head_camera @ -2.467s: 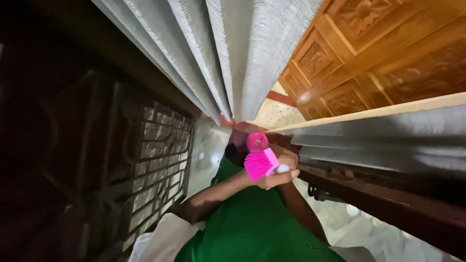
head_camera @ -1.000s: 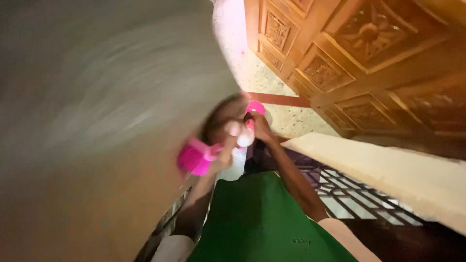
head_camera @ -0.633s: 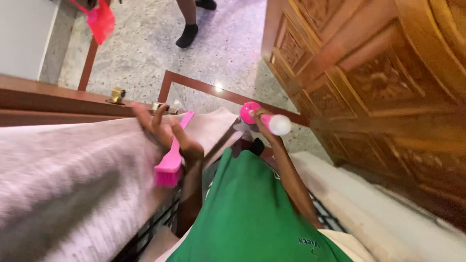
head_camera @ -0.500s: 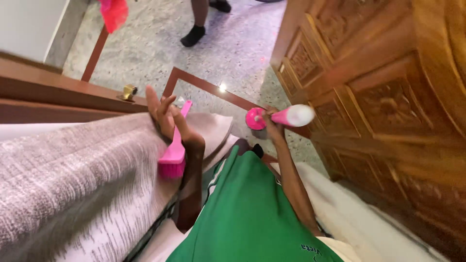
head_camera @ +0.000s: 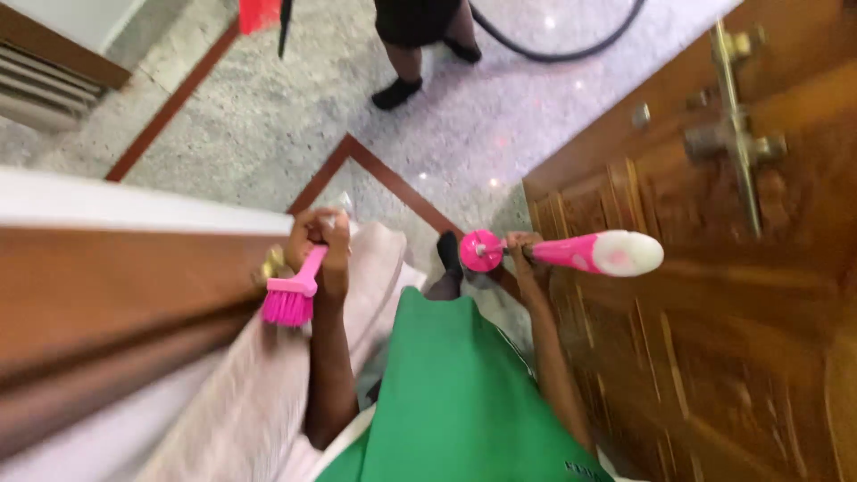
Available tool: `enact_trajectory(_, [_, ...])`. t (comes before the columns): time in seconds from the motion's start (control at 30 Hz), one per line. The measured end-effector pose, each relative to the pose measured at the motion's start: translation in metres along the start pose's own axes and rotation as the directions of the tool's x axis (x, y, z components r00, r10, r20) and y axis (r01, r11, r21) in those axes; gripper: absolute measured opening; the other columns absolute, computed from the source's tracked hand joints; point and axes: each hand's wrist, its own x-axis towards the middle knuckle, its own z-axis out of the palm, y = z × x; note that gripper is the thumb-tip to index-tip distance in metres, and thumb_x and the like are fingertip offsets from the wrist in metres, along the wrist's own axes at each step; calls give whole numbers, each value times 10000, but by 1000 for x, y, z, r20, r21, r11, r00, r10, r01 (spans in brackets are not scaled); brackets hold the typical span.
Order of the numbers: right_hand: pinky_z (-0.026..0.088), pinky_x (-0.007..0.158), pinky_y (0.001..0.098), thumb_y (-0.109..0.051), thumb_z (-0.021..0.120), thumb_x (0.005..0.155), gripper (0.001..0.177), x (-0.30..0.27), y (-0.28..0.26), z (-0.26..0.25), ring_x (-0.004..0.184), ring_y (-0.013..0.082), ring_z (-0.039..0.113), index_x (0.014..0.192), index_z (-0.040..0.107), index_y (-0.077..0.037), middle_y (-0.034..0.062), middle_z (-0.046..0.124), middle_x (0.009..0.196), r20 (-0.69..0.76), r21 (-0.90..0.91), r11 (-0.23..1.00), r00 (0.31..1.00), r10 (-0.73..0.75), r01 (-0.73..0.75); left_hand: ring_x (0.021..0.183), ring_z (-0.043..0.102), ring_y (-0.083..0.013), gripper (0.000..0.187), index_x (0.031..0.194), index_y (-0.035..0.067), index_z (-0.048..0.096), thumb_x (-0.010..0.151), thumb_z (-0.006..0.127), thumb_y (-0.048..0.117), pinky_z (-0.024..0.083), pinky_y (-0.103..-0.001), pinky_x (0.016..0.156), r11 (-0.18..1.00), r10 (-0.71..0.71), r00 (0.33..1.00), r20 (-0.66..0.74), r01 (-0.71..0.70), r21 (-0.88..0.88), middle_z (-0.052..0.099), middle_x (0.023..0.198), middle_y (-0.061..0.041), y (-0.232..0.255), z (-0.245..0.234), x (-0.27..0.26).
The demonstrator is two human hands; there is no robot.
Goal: The recorder is cleaning a tiled floor and marble stairs using a pink mop and a pink scrubbing brush.
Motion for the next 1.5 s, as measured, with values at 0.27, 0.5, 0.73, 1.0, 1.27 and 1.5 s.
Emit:
enact_trajectory(0.27, [457,661,226,-107,750,975,213,136,-59,46,733,57,535,837,592,-66,-7,647,812,174,-220,952,969,-176,212,618,382,-23,304,818,114,511,939,788,147,290,-217,535,955,-274,950,147,287,-71,450,706,77,-71,59,68])
enact_trajectory(0.5, [362,592,223,-86,720,1013,362,230,-63,45,672,21,431,723,505,-66,-40,524,711,215,-154,965,961,-175,211,602,389,-35,357,880,67,640,1087,558,347,300,-223,542,911,-370,803,467,412,13,469,689,61,-68,158,142])
enact_trajectory(0.73, [389,595,247,-114,734,966,260,337,-13,60,655,53,460,754,602,-45,-6,551,717,46,-186,969,987,-156,162,936,608,-103,359,1142,16,696,1105,496,312,493,-265,832,941,-173,579,797,335,-39,674,998,-22,-21,308,224])
enact_trajectory(1.0, [426,691,270,-143,714,955,165,411,-23,25,750,94,499,882,609,-40,27,565,825,-148,-83,992,983,-110,98,1113,644,-214,478,1196,24,704,1187,327,319,449,-378,1034,988,151,294,944,-28,-150,733,1154,-96,31,436,279])
enact_trajectory(1.27, [464,787,292,-172,695,944,171,515,-38,0,845,136,537,1010,617,-35,60,580,933,-342,-70,994,934,-105,86,1087,625,-245,507,1217,3,631,1175,268,354,494,-379,1025,906,246,-10,969,358,-226,648,1167,-127,22,554,376])
enact_trajectory(1.5, [497,872,312,-197,679,934,257,555,-68,-17,928,172,571,1122,623,-30,89,592,1027,-390,-74,997,920,-44,17,1048,645,-226,542,1050,13,643,1208,252,355,502,-348,1019,898,332,-270,904,384,-215,666,1066,-118,10,633,439])
